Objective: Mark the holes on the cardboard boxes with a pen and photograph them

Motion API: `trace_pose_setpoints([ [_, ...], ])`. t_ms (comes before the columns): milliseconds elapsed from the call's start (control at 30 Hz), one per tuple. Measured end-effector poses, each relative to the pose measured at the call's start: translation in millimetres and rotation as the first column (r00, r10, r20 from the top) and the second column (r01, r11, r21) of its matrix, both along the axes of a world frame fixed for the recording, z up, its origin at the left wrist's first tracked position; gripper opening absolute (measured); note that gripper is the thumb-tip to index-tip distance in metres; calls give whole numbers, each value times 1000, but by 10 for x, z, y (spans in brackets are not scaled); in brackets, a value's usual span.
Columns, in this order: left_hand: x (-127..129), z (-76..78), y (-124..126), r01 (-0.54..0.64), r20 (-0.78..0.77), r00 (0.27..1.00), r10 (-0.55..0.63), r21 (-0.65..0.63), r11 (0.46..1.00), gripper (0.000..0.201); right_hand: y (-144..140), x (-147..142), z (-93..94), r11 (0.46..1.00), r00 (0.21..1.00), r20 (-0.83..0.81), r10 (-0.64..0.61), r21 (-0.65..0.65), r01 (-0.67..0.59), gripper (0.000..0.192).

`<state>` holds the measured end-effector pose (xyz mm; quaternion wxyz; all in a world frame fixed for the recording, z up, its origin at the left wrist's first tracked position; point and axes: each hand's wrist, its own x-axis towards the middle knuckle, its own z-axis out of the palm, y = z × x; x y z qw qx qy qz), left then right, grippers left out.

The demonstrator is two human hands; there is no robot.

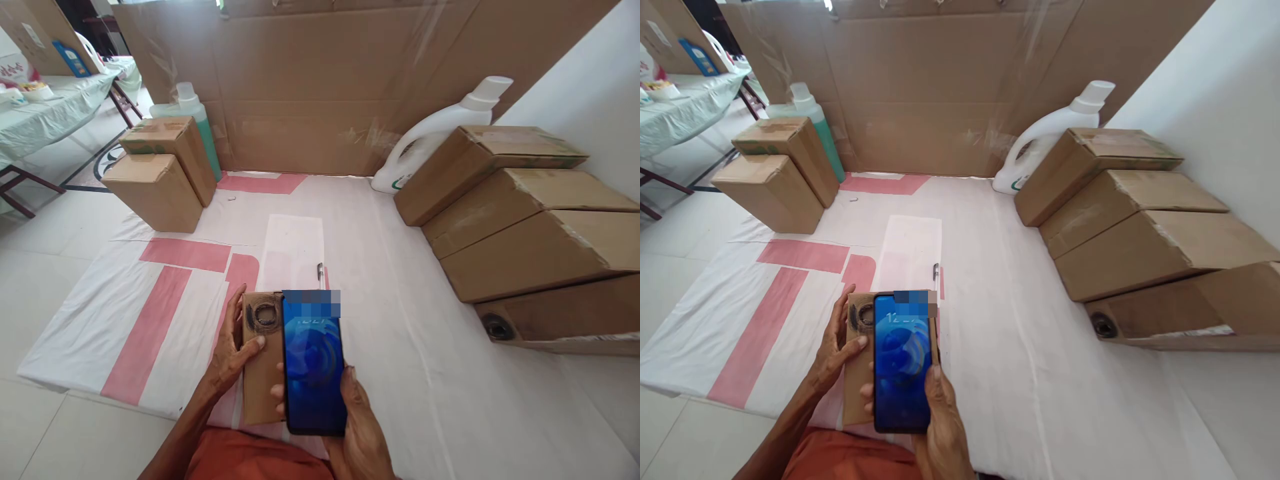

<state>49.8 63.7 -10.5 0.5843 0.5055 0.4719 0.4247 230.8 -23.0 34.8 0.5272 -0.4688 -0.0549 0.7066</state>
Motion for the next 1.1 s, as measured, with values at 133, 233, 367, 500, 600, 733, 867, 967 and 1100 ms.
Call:
trace_pose_setpoints([
  [133, -67, -25, 11, -43, -28, 999, 42, -40, 998, 102, 149, 445, -178, 984, 838, 516, -176, 69, 164, 59],
  [233, -138, -58, 40, -77, -71, 995, 74, -44, 996, 102, 275, 803, -392, 978, 661, 722, -205, 122, 169, 52],
  [367, -208, -92, 81, -107, -116, 988, 100, -60, 992, 100, 338, 1082, -672, 992, 352, 933, -75, 34, 121, 56],
  [500, -218, -94, 116, -136, -169, 978, 124, -65, 988, 94, 328, 1159, -802, 992, 261, 965, 6, -38, 118, 53],
  [600, -212, -106, 142, -149, -191, 972, 137, -50, 988, 90, 328, 1174, -807, 991, 158, 986, 48, -68, 119, 54],
  [733, -210, -151, 170, -161, -221, 964, 149, -39, 986, 88, 341, 1169, -814, 990, 53, 995, 87, -92, 109, 72],
  [867, -224, -175, 180, -187, -313, 929, 199, 67, 980, 76, 335, 1161, -841, 987, -69, 987, 146, -141, 79, 85],
  [967, -293, -174, 135, -192, -335, 917, 217, 106, 976, 69, 295, 1165, -839, 979, -191, 961, 199, -186, 85, 81],
  [1100, -449, -229, -68, -256, -379, 883, 277, 106, 961, 67, 141, 1035, -877, 995, -318, 948, 2, -32, -89, 62],
])
